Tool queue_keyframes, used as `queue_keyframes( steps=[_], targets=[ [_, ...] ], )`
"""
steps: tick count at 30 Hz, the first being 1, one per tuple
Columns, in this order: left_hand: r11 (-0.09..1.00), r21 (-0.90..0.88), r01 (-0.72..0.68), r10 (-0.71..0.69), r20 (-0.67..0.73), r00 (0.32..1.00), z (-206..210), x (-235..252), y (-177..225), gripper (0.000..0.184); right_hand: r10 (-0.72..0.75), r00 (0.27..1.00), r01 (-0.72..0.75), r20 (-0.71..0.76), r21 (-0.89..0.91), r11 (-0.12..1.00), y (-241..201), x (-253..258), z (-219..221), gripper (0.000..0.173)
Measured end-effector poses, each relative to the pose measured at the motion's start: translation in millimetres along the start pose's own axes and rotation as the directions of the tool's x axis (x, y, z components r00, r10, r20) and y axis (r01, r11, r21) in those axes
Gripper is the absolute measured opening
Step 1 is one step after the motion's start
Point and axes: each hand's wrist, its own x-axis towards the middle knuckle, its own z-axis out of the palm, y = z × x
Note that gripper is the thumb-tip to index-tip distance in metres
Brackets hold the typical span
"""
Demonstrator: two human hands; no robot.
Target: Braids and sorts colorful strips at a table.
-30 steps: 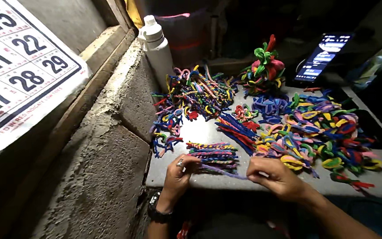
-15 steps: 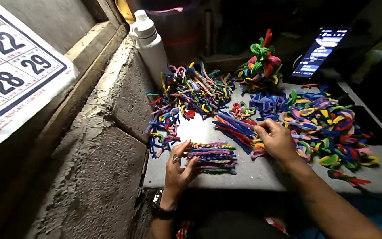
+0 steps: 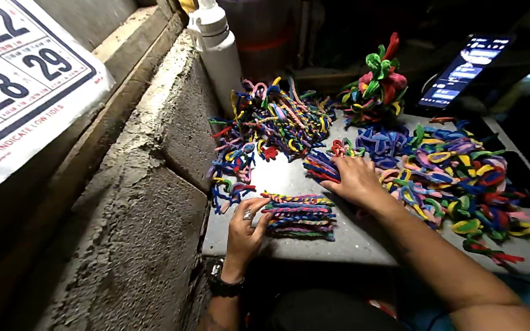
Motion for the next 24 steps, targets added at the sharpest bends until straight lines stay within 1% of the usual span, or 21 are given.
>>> queue_keyframes(
  steps=[2, 4, 6, 8, 10, 12, 14, 15, 16, 17, 18, 21, 24],
  targets=[
    [0.999, 0.05, -0.01, 0.007, 0.045, 0.999, 3.8, 1.1, 0.9, 0.032, -0.014, 0.999, 0.015, 0.052, -0.025, 1.0, -6.9, 1.1, 7.0, 0.059],
    [0.993, 0.108, -0.042, 0.03, 0.106, 0.994, 9.3, 1.7, 3.5, 0.035, -0.034, 0.997, 0.036, 0.076, -0.025, 0.999, -12.2, -6.7, 8.9, 0.054],
    [0.98, 0.18, -0.085, 0.054, 0.171, 0.984, 16.6, 4.7, 10.2, 0.038, -0.049, 0.993, 0.051, 0.109, -0.021, 0.998, -13.5, -13.9, 9.0, 0.052],
    [0.955, 0.26, -0.144, 0.08, 0.244, 0.967, 26.5, 9.4, 16.8, 0.048, -0.054, 0.992, 0.057, 0.117, -0.025, 0.998, -10.3, -16.6, 9.9, 0.052],
    [0.926, 0.323, -0.196, 0.079, 0.342, 0.936, 37.6, 14.2, 23.6, 0.066, -0.037, 0.992, 0.042, 0.117, -0.04, 0.998, -6.3, -16.3, 9.7, 0.052],
    [0.906, 0.36, -0.221, 0.023, 0.48, 0.877, 45.4, 19.7, 32.3, 0.087, -0.024, 0.992, 0.031, 0.12, -0.058, 0.998, -5.2, -14.8, 9.6, 0.053],
    [0.903, 0.377, -0.204, -0.099, 0.647, 0.756, 48.5, 26.9, 42.0, 0.103, -0.015, 0.989, 0.023, 0.145, -0.054, 0.998, -6.7, -13.9, 8.5, 0.057],
    [0.898, 0.395, -0.194, -0.156, 0.698, 0.699, 49.6, 29.8, 44.5, 0.108, -0.013, 0.986, 0.023, 0.168, -0.052, 0.998, -7.4, -13.5, 7.3, 0.06],
    [0.892, 0.413, -0.184, -0.198, 0.723, 0.662, 50.3, 31.5, 44.7, 0.11, -0.005, 0.98, 0.016, 0.197, -0.052, 0.999, -8.6, -12.9, 5.8, 0.062],
    [0.888, 0.425, -0.175, -0.222, 0.73, 0.647, 50.5, 32.0, 43.2, 0.109, 0.002, 0.976, 0.009, 0.219, -0.05, 0.999, -9.9, -12.1, 4.6, 0.064],
    [0.885, 0.435, -0.168, -0.232, 0.723, 0.651, 50.1, 31.5, 41.0, 0.106, 0.01, 0.972, 0.002, 0.235, -0.049, 0.999, -11.3, -11.4, 4.1, 0.065],
    [0.869, 0.468, -0.161, -0.226, 0.664, 0.712, 45.9, 27.5, 34.0, 0.094, 0.013, 0.972, -0.003, 0.237, -0.041, 0.999, -17.7, -11.3, 6.1, 0.062],
    [0.852, 0.502, -0.147, -0.235, 0.619, 0.75, 38.4, 26.1, 27.2, 0.091, -0.025, 0.975, 0.03, 0.219, -0.021, 0.999, -27.3, -10.3, 11.9, 0.059]
  ],
)
